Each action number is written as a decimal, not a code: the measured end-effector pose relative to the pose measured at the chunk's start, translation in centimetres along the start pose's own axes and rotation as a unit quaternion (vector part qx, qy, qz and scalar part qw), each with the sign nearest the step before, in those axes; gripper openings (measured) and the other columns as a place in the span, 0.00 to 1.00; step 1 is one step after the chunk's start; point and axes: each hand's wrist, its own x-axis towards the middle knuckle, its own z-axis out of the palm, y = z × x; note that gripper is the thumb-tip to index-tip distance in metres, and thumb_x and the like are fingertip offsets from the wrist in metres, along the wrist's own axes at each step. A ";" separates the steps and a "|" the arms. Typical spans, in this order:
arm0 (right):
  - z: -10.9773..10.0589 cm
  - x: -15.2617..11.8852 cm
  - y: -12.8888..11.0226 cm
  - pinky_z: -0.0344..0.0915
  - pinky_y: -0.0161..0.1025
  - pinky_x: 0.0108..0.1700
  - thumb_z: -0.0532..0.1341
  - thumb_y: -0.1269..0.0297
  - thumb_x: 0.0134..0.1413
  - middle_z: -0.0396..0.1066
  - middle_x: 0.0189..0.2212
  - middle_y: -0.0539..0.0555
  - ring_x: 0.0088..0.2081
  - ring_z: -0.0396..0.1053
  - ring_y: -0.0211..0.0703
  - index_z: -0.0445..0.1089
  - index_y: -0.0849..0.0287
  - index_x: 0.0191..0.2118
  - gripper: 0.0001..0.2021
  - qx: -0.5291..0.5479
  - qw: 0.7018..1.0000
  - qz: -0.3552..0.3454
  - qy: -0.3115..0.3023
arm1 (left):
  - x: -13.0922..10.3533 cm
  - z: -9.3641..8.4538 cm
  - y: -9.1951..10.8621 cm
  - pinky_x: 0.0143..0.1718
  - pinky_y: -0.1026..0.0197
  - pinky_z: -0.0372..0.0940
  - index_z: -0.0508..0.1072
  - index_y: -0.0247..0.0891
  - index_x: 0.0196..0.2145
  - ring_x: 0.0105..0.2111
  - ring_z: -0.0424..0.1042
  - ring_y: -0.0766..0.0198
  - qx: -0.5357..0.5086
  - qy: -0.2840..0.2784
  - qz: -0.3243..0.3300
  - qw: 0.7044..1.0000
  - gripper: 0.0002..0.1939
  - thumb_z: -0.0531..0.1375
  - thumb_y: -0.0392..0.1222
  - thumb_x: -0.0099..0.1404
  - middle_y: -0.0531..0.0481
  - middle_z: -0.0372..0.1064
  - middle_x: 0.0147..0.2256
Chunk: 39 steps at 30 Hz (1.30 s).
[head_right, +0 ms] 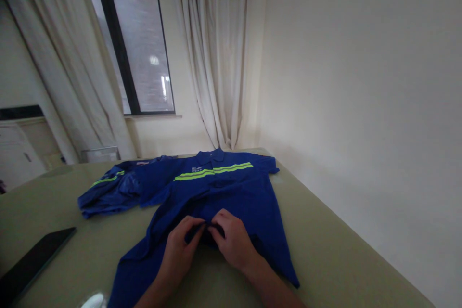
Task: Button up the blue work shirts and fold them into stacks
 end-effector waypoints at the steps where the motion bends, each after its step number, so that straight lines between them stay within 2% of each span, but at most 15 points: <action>1: 0.3 -0.2 0.1 0.63 0.36 0.42 0.61 0.73 0.60 0.70 0.37 0.51 0.39 0.69 0.41 0.71 0.57 0.36 0.04 -0.018 1.000 -0.010 0.000 | -0.1 0.0 0.0 0.43 0.54 0.71 0.78 0.43 0.41 0.39 0.76 0.56 0.017 0.012 0.011 1.000 0.08 0.58 0.40 0.70 0.47 0.76 0.38; 4: 1.0 -0.7 0.2 0.64 0.36 0.44 0.59 0.74 0.61 0.70 0.38 0.52 0.40 0.69 0.42 0.69 0.56 0.39 0.05 -0.062 0.998 -0.030 0.001 | -0.4 0.0 0.0 0.43 0.55 0.73 0.80 0.44 0.42 0.39 0.76 0.56 0.053 0.027 0.040 0.997 0.10 0.59 0.39 0.69 0.48 0.77 0.38; 9: 1.8 -1.0 0.3 0.66 0.37 0.43 0.59 0.73 0.64 0.70 0.37 0.52 0.40 0.70 0.44 0.68 0.56 0.38 0.05 -0.109 0.993 -0.038 0.016 | -0.5 -0.3 -0.1 0.39 0.62 0.74 0.81 0.46 0.44 0.35 0.79 0.61 0.039 0.005 0.060 0.997 0.12 0.57 0.37 0.70 0.51 0.80 0.37; 16: 2.1 -1.0 0.2 0.67 0.37 0.42 0.59 0.78 0.63 0.71 0.37 0.52 0.39 0.71 0.44 0.68 0.56 0.38 0.08 -0.132 0.989 -0.046 0.045 | -0.5 -0.1 -0.6 0.41 0.65 0.75 0.81 0.46 0.45 0.37 0.82 0.62 0.029 0.007 0.072 0.997 0.13 0.58 0.36 0.70 0.53 0.82 0.40; 22: 2.4 -1.2 0.8 0.67 0.39 0.44 0.56 0.79 0.62 0.71 0.39 0.54 0.40 0.71 0.45 0.68 0.57 0.40 0.10 -0.144 0.986 -0.030 0.073 | -0.8 0.2 -0.5 0.41 0.64 0.75 0.82 0.48 0.44 0.37 0.82 0.60 0.014 -0.011 0.050 0.999 0.11 0.59 0.39 0.70 0.54 0.83 0.40; 26: 1.1 -0.7 0.9 0.67 0.40 0.46 0.55 0.76 0.63 0.71 0.40 0.54 0.42 0.71 0.45 0.70 0.56 0.40 0.09 -0.071 0.996 -0.027 0.039 | -0.6 0.0 0.2 0.41 0.62 0.74 0.82 0.47 0.42 0.37 0.81 0.58 0.004 -0.038 0.009 0.999 0.10 0.59 0.43 0.70 0.52 0.82 0.38; 28: 0.0 -0.2 0.9 0.67 0.40 0.48 0.58 0.72 0.63 0.73 0.41 0.54 0.44 0.71 0.45 0.71 0.55 0.45 0.08 -0.009 1.000 -0.010 0.016 | -0.1 -0.8 0.3 0.42 0.61 0.73 0.81 0.45 0.42 0.38 0.80 0.58 -0.014 -0.060 -0.008 0.998 0.10 0.59 0.44 0.70 0.50 0.82 0.38; 31: -1.9 0.4 0.9 0.66 0.42 0.52 0.58 0.66 0.63 0.74 0.47 0.53 0.47 0.71 0.46 0.68 0.52 0.58 0.19 0.059 0.998 0.037 0.007 | 0.5 -2.6 0.1 0.44 0.60 0.72 0.80 0.44 0.42 0.40 0.78 0.57 -0.038 -0.096 -0.029 0.994 0.11 0.59 0.48 0.69 0.50 0.81 0.39; 32: -2.5 0.6 1.0 0.65 0.43 0.54 0.57 0.67 0.62 0.74 0.49 0.53 0.48 0.70 0.46 0.67 0.52 0.60 0.21 0.073 0.996 0.046 0.012 | 0.6 -3.3 0.1 0.44 0.60 0.71 0.80 0.44 0.41 0.41 0.78 0.57 -0.042 -0.113 -0.034 0.992 0.11 0.60 0.50 0.68 0.50 0.80 0.39; 34: -3.4 0.9 1.2 0.62 0.44 0.57 0.55 0.70 0.59 0.74 0.50 0.53 0.51 0.70 0.48 0.72 0.53 0.54 0.20 0.092 0.994 0.057 0.023 | 0.7 -4.3 0.3 0.44 0.61 0.71 0.80 0.44 0.37 0.41 0.77 0.58 -0.057 -0.181 -0.045 0.981 0.13 0.60 0.53 0.67 0.51 0.81 0.39; 37: -3.9 1.0 1.7 0.64 0.42 0.49 0.52 0.71 0.56 0.77 0.37 0.52 0.43 0.72 0.47 0.78 0.56 0.38 0.15 0.092 0.990 0.103 0.026 | 0.6 -4.2 0.8 0.38 0.64 0.69 0.79 0.41 0.32 0.34 0.79 0.61 -0.102 -0.317 -0.090 0.939 0.23 0.52 0.57 0.72 0.51 0.80 0.30; 38: -3.8 1.0 1.8 0.64 0.41 0.46 0.52 0.69 0.58 0.76 0.32 0.51 0.39 0.73 0.47 0.77 0.57 0.34 0.15 0.080 0.990 0.116 0.022 | 0.4 -3.7 0.9 0.34 0.64 0.68 0.78 0.40 0.32 0.30 0.78 0.62 -0.105 -0.333 -0.109 0.931 0.25 0.49 0.57 0.74 0.52 0.78 0.25; 39: -3.7 0.9 1.9 0.64 0.40 0.43 0.54 0.67 0.59 0.75 0.30 0.51 0.36 0.72 0.46 0.76 0.57 0.32 0.13 0.059 0.990 0.123 0.023 | 0.3 -3.1 1.0 0.30 0.65 0.66 0.78 0.40 0.33 0.25 0.77 0.62 -0.092 -0.327 -0.122 0.933 0.26 0.47 0.56 0.75 0.54 0.75 0.22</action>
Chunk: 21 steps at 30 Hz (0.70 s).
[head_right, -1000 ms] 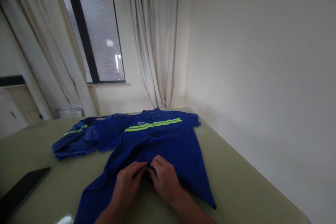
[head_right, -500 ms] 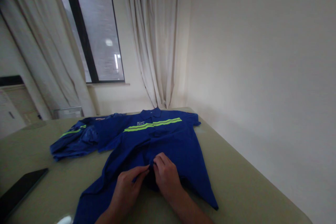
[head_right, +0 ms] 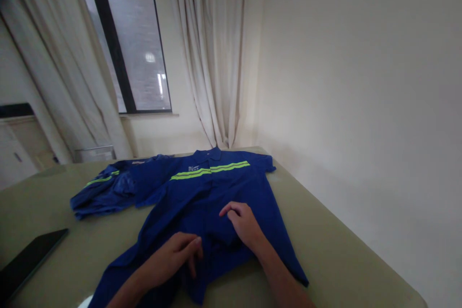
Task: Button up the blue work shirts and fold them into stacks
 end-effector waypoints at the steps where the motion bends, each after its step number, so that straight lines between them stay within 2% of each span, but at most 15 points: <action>1: 0.2 -0.1 0.1 0.63 0.40 0.41 0.57 0.64 0.59 0.75 0.29 0.51 0.35 0.71 0.46 0.75 0.57 0.31 0.11 -0.029 1.000 -0.002 0.010 | 0.3 0.6 -0.1 0.27 0.65 0.64 0.78 0.40 0.36 0.22 0.75 0.63 0.025 0.034 -0.009 0.999 0.24 0.48 0.55 0.75 0.55 0.73 0.19; 3: 0.6 -0.2 0.2 0.62 0.39 0.39 0.64 0.63 0.55 0.73 0.30 0.50 0.35 0.70 0.45 0.71 0.56 0.30 0.05 -0.106 0.993 -0.016 0.045 | 1.0 1.8 -0.5 0.28 0.64 0.65 0.78 0.42 0.40 0.24 0.76 0.62 0.114 0.129 0.007 0.985 0.15 0.53 0.49 0.72 0.54 0.75 0.24; 5: 0.9 -0.4 0.3 0.61 0.39 0.39 0.65 0.68 0.54 0.71 0.31 0.50 0.34 0.69 0.44 0.68 0.55 0.31 0.05 -0.185 0.979 -0.016 0.088 | 1.5 2.7 -0.8 0.38 0.61 0.69 0.78 0.46 0.44 0.36 0.78 0.58 0.202 0.197 0.049 0.958 0.10 0.59 0.44 0.67 0.50 0.78 0.38; 6: 0.9 -0.5 0.3 0.61 0.39 0.38 0.63 0.70 0.55 0.71 0.32 0.50 0.34 0.69 0.44 0.68 0.55 0.33 0.04 -0.219 0.970 -0.013 0.105 | 1.6 2.9 -0.9 0.42 0.60 0.70 0.78 0.48 0.46 0.42 0.78 0.57 0.230 0.212 0.068 0.947 0.12 0.60 0.43 0.66 0.49 0.77 0.45; 8: 1.0 -0.8 0.2 0.62 0.40 0.40 0.58 0.76 0.58 0.71 0.36 0.52 0.36 0.70 0.46 0.69 0.54 0.39 0.09 -0.285 0.950 -0.016 0.125 | 1.9 3.1 -1.0 0.45 0.59 0.70 0.76 0.51 0.51 0.45 0.78 0.57 0.256 0.210 0.082 0.940 0.16 0.60 0.41 0.66 0.49 0.74 0.51; 12: 1.9 -1.3 -0.4 0.61 0.49 0.52 0.54 0.84 0.53 0.71 0.48 0.60 0.50 0.68 0.54 0.70 0.55 0.50 0.23 -0.397 0.908 -0.086 0.107 | 2.5 3.2 -1.2 0.39 0.61 0.70 0.74 0.52 0.52 0.39 0.79 0.61 0.270 0.199 0.043 0.941 0.18 0.51 0.37 0.72 0.51 0.73 0.50; 14: 2.8 -1.5 -0.7 0.58 0.52 0.57 0.56 0.81 0.56 0.71 0.52 0.60 0.54 0.66 0.55 0.70 0.54 0.53 0.22 -0.391 0.908 -0.136 0.071 | 2.8 3.2 -1.4 0.40 0.62 0.70 0.74 0.49 0.49 0.40 0.79 0.60 0.267 0.215 0.030 0.939 0.17 0.50 0.35 0.71 0.51 0.74 0.48; 16: 3.7 -1.6 -0.8 0.59 0.52 0.57 0.59 0.74 0.61 0.74 0.48 0.58 0.51 0.69 0.54 0.71 0.53 0.51 0.15 -0.376 0.915 -0.145 0.021 | 3.0 3.3 -1.5 0.41 0.62 0.69 0.74 0.47 0.47 0.41 0.79 0.60 0.258 0.222 0.031 0.940 0.15 0.53 0.35 0.70 0.50 0.75 0.47; 18: 4.3 -1.5 -0.6 0.62 0.50 0.53 0.61 0.69 0.62 0.76 0.42 0.57 0.47 0.71 0.54 0.73 0.55 0.46 0.09 -0.374 0.921 -0.108 -0.019 | 3.0 3.4 -1.7 0.41 0.62 0.69 0.75 0.47 0.48 0.41 0.78 0.60 0.249 0.217 0.035 0.943 0.14 0.54 0.36 0.69 0.50 0.74 0.47; 21: 4.4 -1.2 0.1 0.63 0.47 0.49 0.64 0.68 0.60 0.77 0.42 0.57 0.46 0.72 0.54 0.74 0.56 0.43 0.06 -0.332 0.941 -0.047 -0.040 | 2.7 3.4 -2.0 0.40 0.63 0.70 0.74 0.49 0.52 0.40 0.78 0.62 0.251 0.210 0.037 0.944 0.17 0.53 0.38 0.71 0.50 0.73 0.49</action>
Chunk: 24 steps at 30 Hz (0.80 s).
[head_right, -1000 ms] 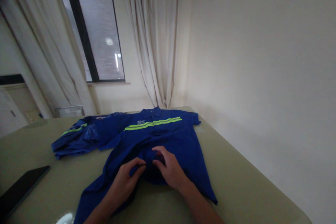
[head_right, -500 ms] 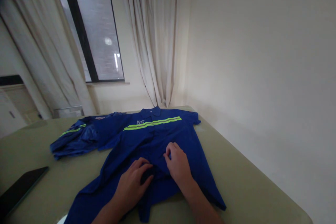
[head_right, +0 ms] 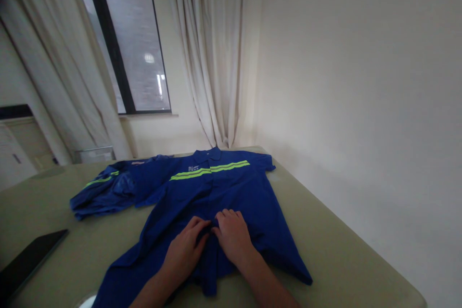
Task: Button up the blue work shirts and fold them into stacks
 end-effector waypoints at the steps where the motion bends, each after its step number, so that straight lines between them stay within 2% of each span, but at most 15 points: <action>1: 0.0 0.1 0.3 0.63 0.45 0.49 0.64 0.68 0.59 0.77 0.42 0.57 0.46 0.73 0.53 0.74 0.56 0.43 0.06 0.040 0.999 0.017 0.000 | -0.1 -0.1 0.0 0.42 0.61 0.70 0.73 0.49 0.54 0.43 0.78 0.61 0.006 0.007 0.008 1.000 0.18 0.52 0.37 0.71 0.49 0.72 0.51; 5: 0.0 0.7 1.4 0.64 0.41 0.46 0.63 0.64 0.60 0.78 0.37 0.53 0.43 0.74 0.49 0.76 0.56 0.38 0.05 0.246 0.966 0.075 0.021 | -0.1 -0.8 -0.1 0.54 0.49 0.66 0.71 0.49 0.58 0.54 0.71 0.52 0.033 0.046 0.075 0.996 0.20 0.57 0.39 0.70 0.47 0.72 0.56; 8: 0.3 1.1 2.1 0.65 0.42 0.46 0.63 0.58 0.57 0.77 0.35 0.52 0.43 0.72 0.50 0.77 0.56 0.35 0.08 0.345 0.932 0.105 0.027 | 0.3 -1.3 -0.2 0.51 0.48 0.67 0.74 0.47 0.55 0.48 0.73 0.52 0.041 0.066 0.101 0.992 0.17 0.60 0.40 0.70 0.46 0.77 0.48; 10: 0.6 1.1 2.4 0.65 0.44 0.48 0.65 0.55 0.55 0.77 0.38 0.53 0.45 0.71 0.51 0.78 0.56 0.37 0.10 0.385 0.914 0.124 0.029 | 0.6 -1.3 -0.3 0.48 0.49 0.68 0.76 0.46 0.50 0.43 0.75 0.54 0.034 0.086 0.100 0.991 0.12 0.57 0.40 0.72 0.46 0.79 0.43; 12: 0.7 0.9 2.5 0.66 0.45 0.49 0.66 0.53 0.54 0.77 0.40 0.53 0.46 0.71 0.52 0.78 0.55 0.40 0.13 0.412 0.902 0.125 0.027 | 0.8 -1.1 -0.5 0.48 0.49 0.69 0.77 0.45 0.47 0.43 0.75 0.55 0.014 0.107 0.089 0.990 0.12 0.54 0.40 0.74 0.47 0.79 0.42; 14: 0.5 0.6 2.4 0.67 0.46 0.50 0.67 0.53 0.54 0.77 0.42 0.54 0.46 0.71 0.52 0.78 0.55 0.43 0.14 0.421 0.901 0.105 0.022 | 0.7 -0.7 -0.9 0.52 0.47 0.69 0.77 0.47 0.49 0.46 0.75 0.53 -0.011 0.132 0.071 0.989 0.13 0.54 0.41 0.73 0.47 0.78 0.44; 18: -0.7 0.1 1.7 0.66 0.46 0.51 0.71 0.58 0.47 0.77 0.43 0.54 0.48 0.71 0.54 0.78 0.54 0.44 0.16 0.381 0.921 0.068 0.036 | 0.4 -0.4 -1.3 0.57 0.45 0.67 0.77 0.50 0.50 0.52 0.74 0.52 -0.057 0.151 0.047 0.986 0.13 0.57 0.42 0.72 0.49 0.78 0.47; 22: -1.4 0.0 0.8 0.66 0.41 0.46 0.69 0.63 0.52 0.76 0.36 0.51 0.40 0.72 0.48 0.77 0.56 0.39 0.08 0.356 0.933 0.021 0.053 | 0.3 -0.9 -0.9 0.47 0.55 0.72 0.79 0.48 0.47 0.43 0.76 0.56 -0.103 0.131 0.062 0.984 0.11 0.57 0.43 0.72 0.49 0.77 0.40; 24: -1.4 0.0 0.6 0.66 0.40 0.46 0.67 0.66 0.55 0.75 0.35 0.51 0.40 0.72 0.46 0.77 0.56 0.38 0.04 0.347 0.935 -0.005 0.071 | 0.4 -1.3 -0.6 0.44 0.59 0.72 0.79 0.48 0.46 0.41 0.76 0.59 -0.127 0.120 0.082 0.981 0.10 0.58 0.43 0.72 0.49 0.76 0.40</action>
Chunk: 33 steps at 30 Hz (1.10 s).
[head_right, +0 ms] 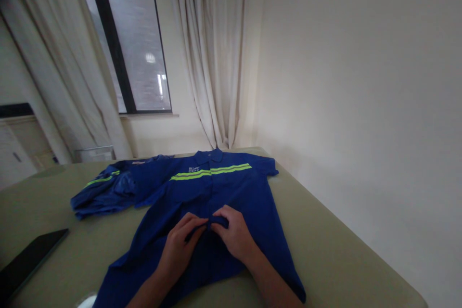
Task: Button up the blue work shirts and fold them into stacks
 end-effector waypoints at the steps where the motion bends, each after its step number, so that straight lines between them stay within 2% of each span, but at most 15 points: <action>1: 0.1 -0.1 0.0 0.65 0.40 0.47 0.66 0.67 0.56 0.75 0.36 0.51 0.41 0.72 0.46 0.77 0.56 0.39 0.04 -0.009 1.000 -0.012 0.006 | 0.1 -0.1 0.2 0.44 0.60 0.72 0.79 0.47 0.45 0.41 0.76 0.60 -0.013 -0.003 0.005 1.000 0.10 0.58 0.43 0.72 0.49 0.76 0.40; 4: 0.3 -0.2 0.0 0.66 0.40 0.48 0.64 0.67 0.59 0.75 0.36 0.52 0.42 0.72 0.47 0.76 0.55 0.40 0.04 -0.038 0.999 -0.031 0.008 | 0.2 -0.3 0.5 0.47 0.60 0.71 0.78 0.46 0.42 0.42 0.76 0.59 -0.042 -0.002 -0.003 0.999 0.08 0.58 0.42 0.72 0.50 0.77 0.41; 8: 0.2 -0.1 -0.2 0.65 0.41 0.49 0.64 0.68 0.60 0.75 0.37 0.53 0.43 0.72 0.47 0.77 0.56 0.40 0.05 -0.046 0.998 -0.034 -0.018 | 0.1 -0.2 0.5 0.42 0.59 0.69 0.76 0.44 0.41 0.39 0.76 0.59 -0.068 -0.008 -0.063 0.996 0.08 0.57 0.43 0.72 0.51 0.77 0.39; 11: 0.1 0.0 -0.3 0.65 0.41 0.50 0.66 0.68 0.59 0.75 0.38 0.53 0.44 0.72 0.47 0.78 0.55 0.42 0.06 -0.040 0.998 -0.037 -0.033 | 0.1 0.0 0.3 0.43 0.58 0.68 0.76 0.43 0.42 0.41 0.76 0.57 -0.101 -0.004 -0.095 0.990 0.09 0.56 0.44 0.72 0.51 0.77 0.39; 16: 0.2 0.1 -0.3 0.64 0.39 0.46 0.68 0.66 0.58 0.75 0.35 0.51 0.40 0.72 0.45 0.78 0.55 0.38 0.03 -0.040 0.999 -0.035 0.002 | 0.2 0.0 0.1 0.44 0.58 0.67 0.75 0.43 0.42 0.39 0.75 0.57 -0.136 -0.030 -0.115 0.984 0.11 0.55 0.47 0.72 0.50 0.77 0.38; 22: 0.0 0.4 -0.3 0.64 0.38 0.42 0.67 0.64 0.58 0.74 0.34 0.51 0.39 0.71 0.45 0.78 0.55 0.39 0.04 -0.013 1.000 -0.023 0.008 | 0.3 -0.4 -0.1 0.46 0.56 0.66 0.74 0.42 0.44 0.41 0.74 0.56 -0.155 -0.037 -0.118 0.980 0.14 0.51 0.48 0.74 0.47 0.77 0.41; 25: -0.1 0.4 -0.4 0.64 0.37 0.39 0.68 0.67 0.56 0.73 0.33 0.50 0.34 0.69 0.42 0.79 0.55 0.38 0.04 -0.007 1.000 -0.016 0.006 | 0.3 -0.6 0.5 0.44 0.57 0.66 0.74 0.42 0.44 0.41 0.74 0.56 -0.143 -0.057 -0.120 0.981 0.15 0.52 0.51 0.74 0.48 0.77 0.40; 29: 0.1 0.2 -0.2 0.64 0.38 0.41 0.69 0.69 0.54 0.73 0.32 0.50 0.35 0.70 0.43 0.78 0.56 0.37 0.04 -0.008 1.000 -0.021 0.010 | 0.1 -0.5 1.4 0.46 0.56 0.66 0.73 0.43 0.44 0.44 0.74 0.54 -0.075 -0.055 -0.118 0.989 0.14 0.64 0.52 0.65 0.49 0.76 0.41; 33: 0.2 0.1 0.0 0.64 0.38 0.42 0.67 0.67 0.57 0.74 0.34 0.50 0.37 0.70 0.44 0.79 0.55 0.39 0.04 -0.014 1.000 -0.022 -0.006 | 0.1 -0.3 1.3 0.44 0.56 0.66 0.73 0.43 0.42 0.42 0.74 0.55 -0.037 -0.051 -0.090 0.994 0.06 0.59 0.44 0.68 0.49 0.75 0.40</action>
